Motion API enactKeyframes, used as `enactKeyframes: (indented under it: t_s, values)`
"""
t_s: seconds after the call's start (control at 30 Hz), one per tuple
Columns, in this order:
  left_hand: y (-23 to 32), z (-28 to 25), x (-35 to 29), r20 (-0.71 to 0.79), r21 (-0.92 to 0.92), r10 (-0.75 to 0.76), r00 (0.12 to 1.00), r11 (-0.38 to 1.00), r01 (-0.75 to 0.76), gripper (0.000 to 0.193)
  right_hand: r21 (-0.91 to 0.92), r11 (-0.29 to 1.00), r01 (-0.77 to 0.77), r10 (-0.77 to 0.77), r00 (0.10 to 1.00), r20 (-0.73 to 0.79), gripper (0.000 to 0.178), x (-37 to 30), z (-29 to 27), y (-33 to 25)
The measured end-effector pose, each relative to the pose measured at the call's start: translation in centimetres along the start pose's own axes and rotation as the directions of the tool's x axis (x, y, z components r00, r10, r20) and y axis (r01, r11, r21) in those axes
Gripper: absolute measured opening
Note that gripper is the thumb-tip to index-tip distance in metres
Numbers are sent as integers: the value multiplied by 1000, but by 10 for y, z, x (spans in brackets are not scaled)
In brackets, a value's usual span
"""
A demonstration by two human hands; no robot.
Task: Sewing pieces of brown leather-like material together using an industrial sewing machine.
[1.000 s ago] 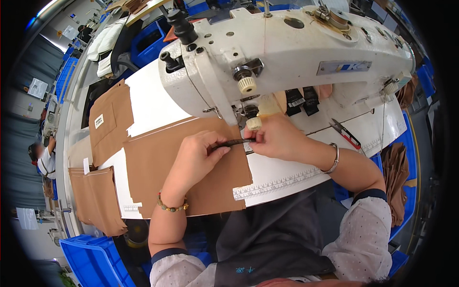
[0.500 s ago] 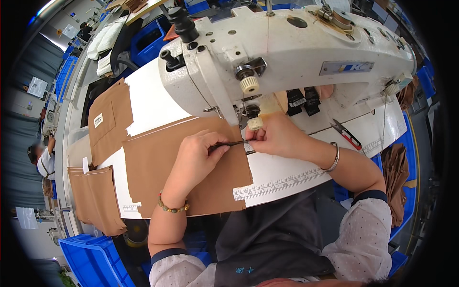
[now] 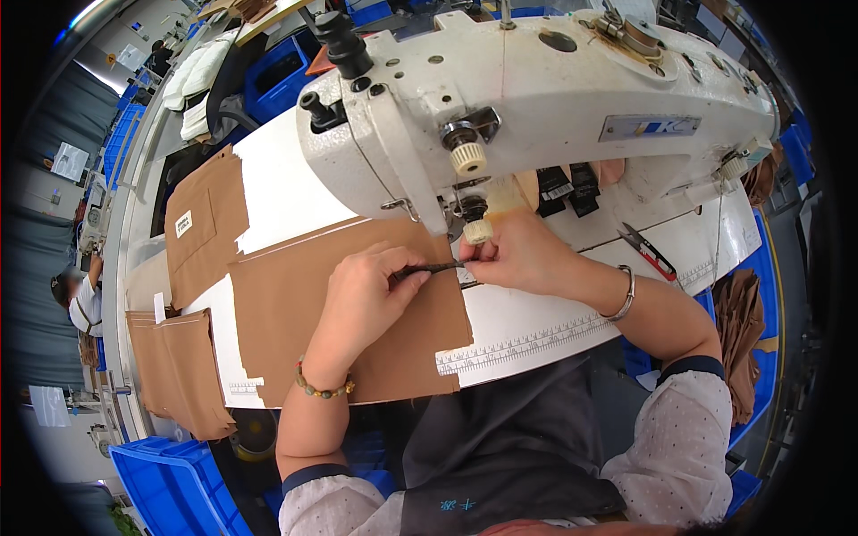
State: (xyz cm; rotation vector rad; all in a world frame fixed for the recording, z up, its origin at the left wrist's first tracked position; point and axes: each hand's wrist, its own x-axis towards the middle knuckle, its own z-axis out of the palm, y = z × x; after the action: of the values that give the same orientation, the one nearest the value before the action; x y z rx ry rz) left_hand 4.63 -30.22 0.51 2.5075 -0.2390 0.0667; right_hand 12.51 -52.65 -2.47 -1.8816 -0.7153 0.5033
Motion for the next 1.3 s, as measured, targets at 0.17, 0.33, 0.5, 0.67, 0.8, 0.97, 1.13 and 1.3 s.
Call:
enactKeyframes:
  t_s: [0.17,0.33,0.5,0.67,0.8,0.97,1.13,1.3]
  values:
    - [5,6,5,-227,25,237,945,971,-238,17,-24,999,-29,30,998,61,12,-2,0,-6]
    - [2,5,-1,-4,-93,223,975,971,-222,13,124,992,-27,9,989,147,15,-8,6,-6]
    - [-3,-31,-9,27,-341,53,998,939,-40,7,-270,782,562,-481,819,312,20,-14,7,-8]
    - [12,-62,-29,23,-489,72,997,871,-51,8,-632,175,755,-658,567,495,17,-30,32,-2]
    - [39,-50,-38,156,-410,245,957,897,-163,9,-603,276,749,-706,584,401,15,-23,33,9]
    - [62,-8,-55,348,-454,469,812,842,-292,5,-396,545,739,-688,664,292,12,-9,28,8]
    - [60,12,-50,448,-472,455,769,852,-229,2,-151,803,576,-545,813,206,13,-3,21,-1]
    - [37,9,-23,277,-417,145,950,909,-17,4,-139,862,488,-504,856,-117,15,-6,14,-12]
